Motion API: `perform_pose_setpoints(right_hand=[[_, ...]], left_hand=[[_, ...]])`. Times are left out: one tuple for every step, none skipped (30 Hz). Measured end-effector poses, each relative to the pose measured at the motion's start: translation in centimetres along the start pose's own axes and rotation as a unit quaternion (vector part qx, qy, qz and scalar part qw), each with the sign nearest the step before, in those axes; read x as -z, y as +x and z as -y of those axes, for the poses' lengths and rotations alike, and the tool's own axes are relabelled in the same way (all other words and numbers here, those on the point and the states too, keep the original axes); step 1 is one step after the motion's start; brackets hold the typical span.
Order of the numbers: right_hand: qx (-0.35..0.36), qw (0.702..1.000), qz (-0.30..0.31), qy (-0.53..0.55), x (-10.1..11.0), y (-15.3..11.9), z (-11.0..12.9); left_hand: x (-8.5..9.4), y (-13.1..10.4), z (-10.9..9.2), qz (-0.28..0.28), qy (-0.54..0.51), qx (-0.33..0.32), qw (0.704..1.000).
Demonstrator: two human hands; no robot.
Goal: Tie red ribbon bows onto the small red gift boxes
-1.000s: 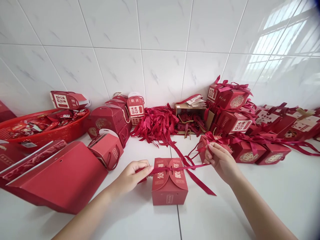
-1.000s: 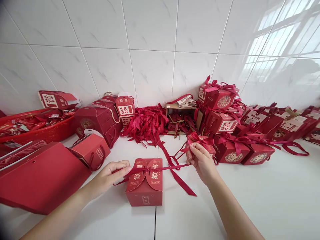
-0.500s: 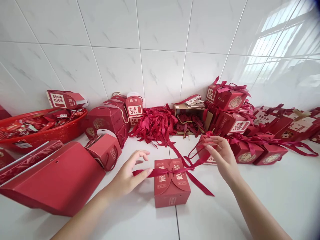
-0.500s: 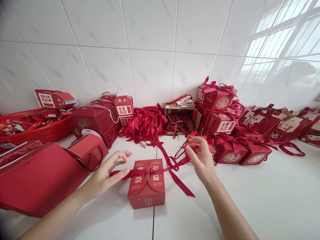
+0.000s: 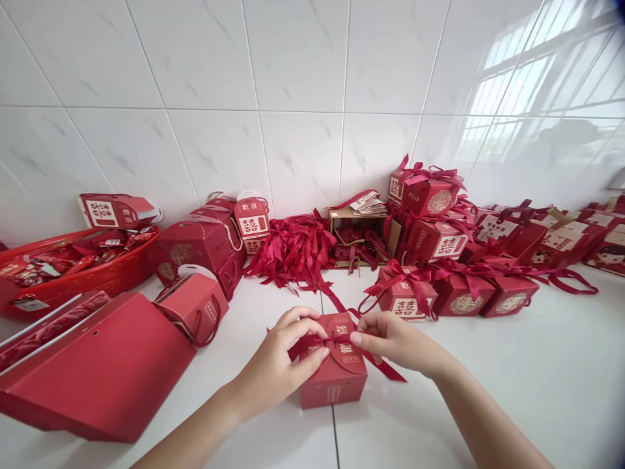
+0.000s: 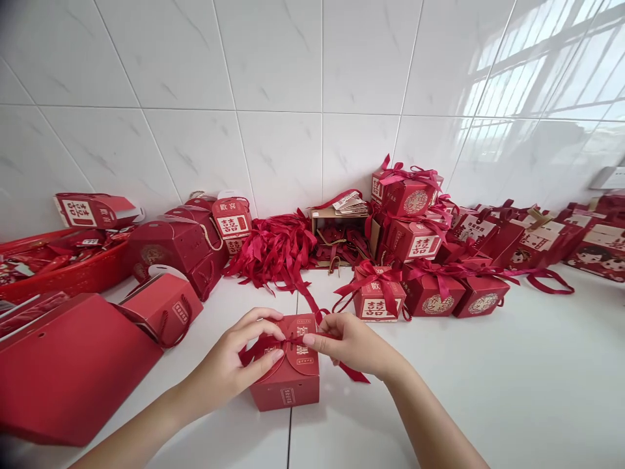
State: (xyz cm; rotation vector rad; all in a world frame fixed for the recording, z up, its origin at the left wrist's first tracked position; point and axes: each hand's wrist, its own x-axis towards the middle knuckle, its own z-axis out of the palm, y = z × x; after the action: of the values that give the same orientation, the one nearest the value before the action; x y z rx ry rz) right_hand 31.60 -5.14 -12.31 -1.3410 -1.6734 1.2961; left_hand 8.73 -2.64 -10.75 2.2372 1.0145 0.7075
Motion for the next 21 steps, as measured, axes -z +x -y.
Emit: perform_pose_setpoints(right_hand=[[-0.015, 1.0, 0.016, 0.004, 0.3, -0.1, 0.0], [-0.027, 0.999, 0.022, 0.007, 0.5, -0.2, 0.0], [-0.037, 0.999, 0.022, 0.011, 0.6, -0.3, 0.0], [-0.044, 0.999, 0.02, 0.017, 0.7, -0.4, 0.0], [-0.047, 0.998, 0.023, 0.023, 0.8, -0.5, 0.1], [-0.045, 0.998, 0.031, 0.027, 0.9, -0.5, 0.1], [-0.038, 0.998, 0.042, 0.03, 1.1, -0.6, 0.1], [-0.026, 0.998, 0.054, 0.033, 1.2, -0.7, 0.2], [-0.011, 0.997, 0.064, 0.036, 1.4, -0.8, 0.3], [0.005, 0.997, 0.069, 0.041, 1.6, -1.0, 0.4], [0.018, 0.996, 0.069, 0.048, 1.7, -1.1, 0.5], [0.03, 0.995, 0.07, 0.059, 1.8, -1.2, 0.7], [0.042, 0.994, 0.073, 0.075, 1.8, -1.4, 0.9], [0.054, 0.991, 0.077, 0.093, 1.8, -1.5, 1.1], [0.068, 0.988, 0.081, 0.113, 1.8, -1.6, 1.3], [0.082, 0.984, 0.085, 0.132, 1.8, -1.7, 1.4], [0.097, 0.98, 0.085, 0.15, 1.8, -1.8, 1.6], [0.113, 0.976, 0.081, 0.165, 1.7, -1.8, 1.7], [0.129, 0.973, 0.074, 0.179, 1.7, -1.8, 1.7], [0.141, 0.969, 0.066, 0.191, 1.7, -1.9, 1.7], [0.15, 0.966, 0.058, 0.204, 1.7, -1.9, 1.7]], left_hand=[[0.0, 0.0, -0.1, 0.004, 0.0, 0.002, 1.0], [0.0, 0.0, -0.2, 0.008, -0.001, 0.003, 1.0], [-0.1, 0.0, -0.3, 0.013, -0.004, 0.003, 1.0], [-0.1, 0.0, -0.4, 0.017, -0.007, 0.002, 1.0], [-0.1, -0.1, -0.6, 0.02, -0.008, 0.003, 1.0], [-0.1, -0.2, -0.7, 0.023, -0.007, 0.005, 1.0], [-0.1, -0.2, -0.8, 0.025, -0.004, 0.009, 1.0], [-0.1, -0.3, -0.9, 0.027, 0.001, 0.014, 1.0], [-0.1, -0.3, -1.1, 0.029, 0.005, 0.018, 0.999], [-0.2, -0.3, -1.2, 0.031, 0.008, 0.021, 0.999], [-0.2, -0.3, -1.3, 0.034, 0.008, 0.021, 0.999], [-0.3, -0.2, -1.3, 0.035, 0.007, 0.018, 0.999], [-0.3, -0.1, -1.4, 0.036, 0.004, 0.013, 0.999], [-0.4, 0.0, -1.5, 0.036, 0.0, 0.007, 0.999], [-0.5, 0.1, -1.7, 0.035, -0.003, 0.001, 0.999], [-0.5, 0.2, -1.8, 0.035, -0.005, -0.005, 0.999], [-0.5, 0.3, -1.9, 0.035, -0.005, -0.012, 0.999], [-0.5, 0.4, -2.0, 0.034, -0.002, -0.017, 0.999], [-0.5, 0.5, -2.1, 0.034, 0.004, -0.02, 0.999], [-0.4, 0.5, -2.3, 0.032, 0.014, -0.019, 0.999], [-0.4, 0.6, -2.4, 0.028, 0.028, -0.017, 0.999]])
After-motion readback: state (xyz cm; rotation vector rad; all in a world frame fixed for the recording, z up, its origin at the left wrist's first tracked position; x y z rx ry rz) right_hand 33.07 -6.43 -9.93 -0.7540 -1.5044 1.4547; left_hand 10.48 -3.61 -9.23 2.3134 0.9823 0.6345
